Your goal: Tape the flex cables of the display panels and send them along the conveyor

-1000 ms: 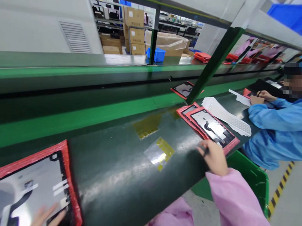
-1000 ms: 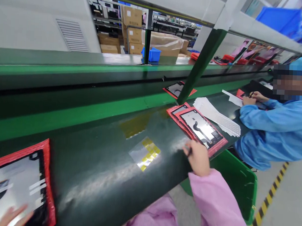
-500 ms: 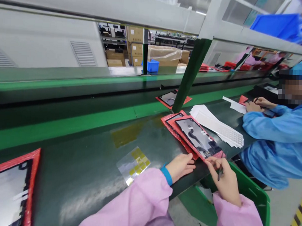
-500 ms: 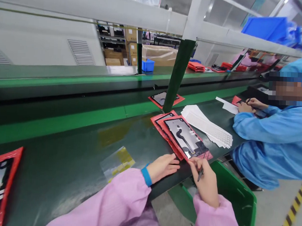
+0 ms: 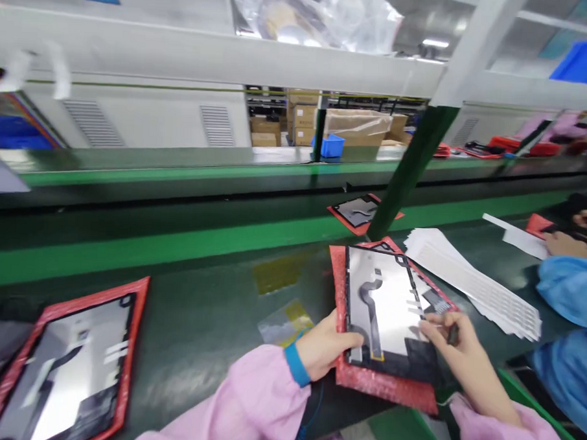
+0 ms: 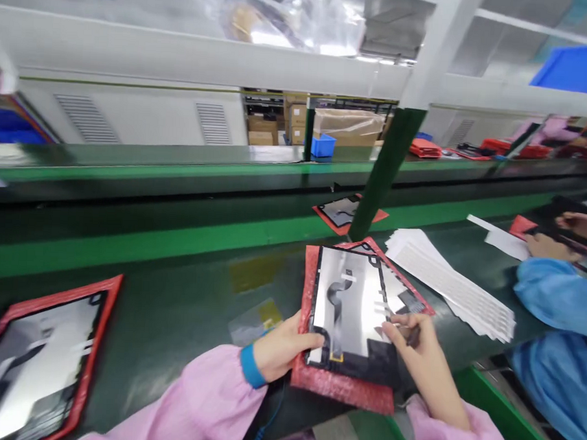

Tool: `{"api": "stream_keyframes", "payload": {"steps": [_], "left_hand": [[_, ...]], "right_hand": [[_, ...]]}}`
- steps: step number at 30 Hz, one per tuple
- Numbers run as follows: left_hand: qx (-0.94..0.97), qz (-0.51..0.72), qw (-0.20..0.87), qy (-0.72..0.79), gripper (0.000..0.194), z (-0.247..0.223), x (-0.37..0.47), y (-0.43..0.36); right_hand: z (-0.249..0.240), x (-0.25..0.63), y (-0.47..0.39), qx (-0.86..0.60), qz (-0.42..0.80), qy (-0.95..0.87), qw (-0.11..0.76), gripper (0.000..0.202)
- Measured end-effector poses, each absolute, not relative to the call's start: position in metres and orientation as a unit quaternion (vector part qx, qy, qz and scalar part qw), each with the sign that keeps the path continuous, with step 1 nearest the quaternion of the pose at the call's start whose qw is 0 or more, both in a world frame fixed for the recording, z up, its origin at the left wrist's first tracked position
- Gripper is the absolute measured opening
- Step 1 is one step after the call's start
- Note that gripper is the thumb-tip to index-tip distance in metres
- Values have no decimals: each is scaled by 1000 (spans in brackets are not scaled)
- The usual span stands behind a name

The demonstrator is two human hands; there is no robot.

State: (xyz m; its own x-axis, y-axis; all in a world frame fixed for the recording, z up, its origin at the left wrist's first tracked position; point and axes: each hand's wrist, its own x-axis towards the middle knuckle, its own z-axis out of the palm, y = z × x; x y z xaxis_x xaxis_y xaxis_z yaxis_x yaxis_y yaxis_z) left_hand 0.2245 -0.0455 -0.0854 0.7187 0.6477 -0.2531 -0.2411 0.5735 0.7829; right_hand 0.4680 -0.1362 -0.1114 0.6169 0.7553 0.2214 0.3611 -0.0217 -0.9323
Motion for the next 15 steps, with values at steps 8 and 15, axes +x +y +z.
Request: {"api": "stream_keyframes", "payload": {"steps": [8, 15], "left_hand": [[383, 405, 734, 389, 62, -87, 9, -78], [325, 467, 644, 512, 69, -128, -75, -89]], "right_hand": [[-119, 271, -57, -552, 391, -523, 519, 44], [-124, 185, -32, -546, 379, -546, 511, 43]]}}
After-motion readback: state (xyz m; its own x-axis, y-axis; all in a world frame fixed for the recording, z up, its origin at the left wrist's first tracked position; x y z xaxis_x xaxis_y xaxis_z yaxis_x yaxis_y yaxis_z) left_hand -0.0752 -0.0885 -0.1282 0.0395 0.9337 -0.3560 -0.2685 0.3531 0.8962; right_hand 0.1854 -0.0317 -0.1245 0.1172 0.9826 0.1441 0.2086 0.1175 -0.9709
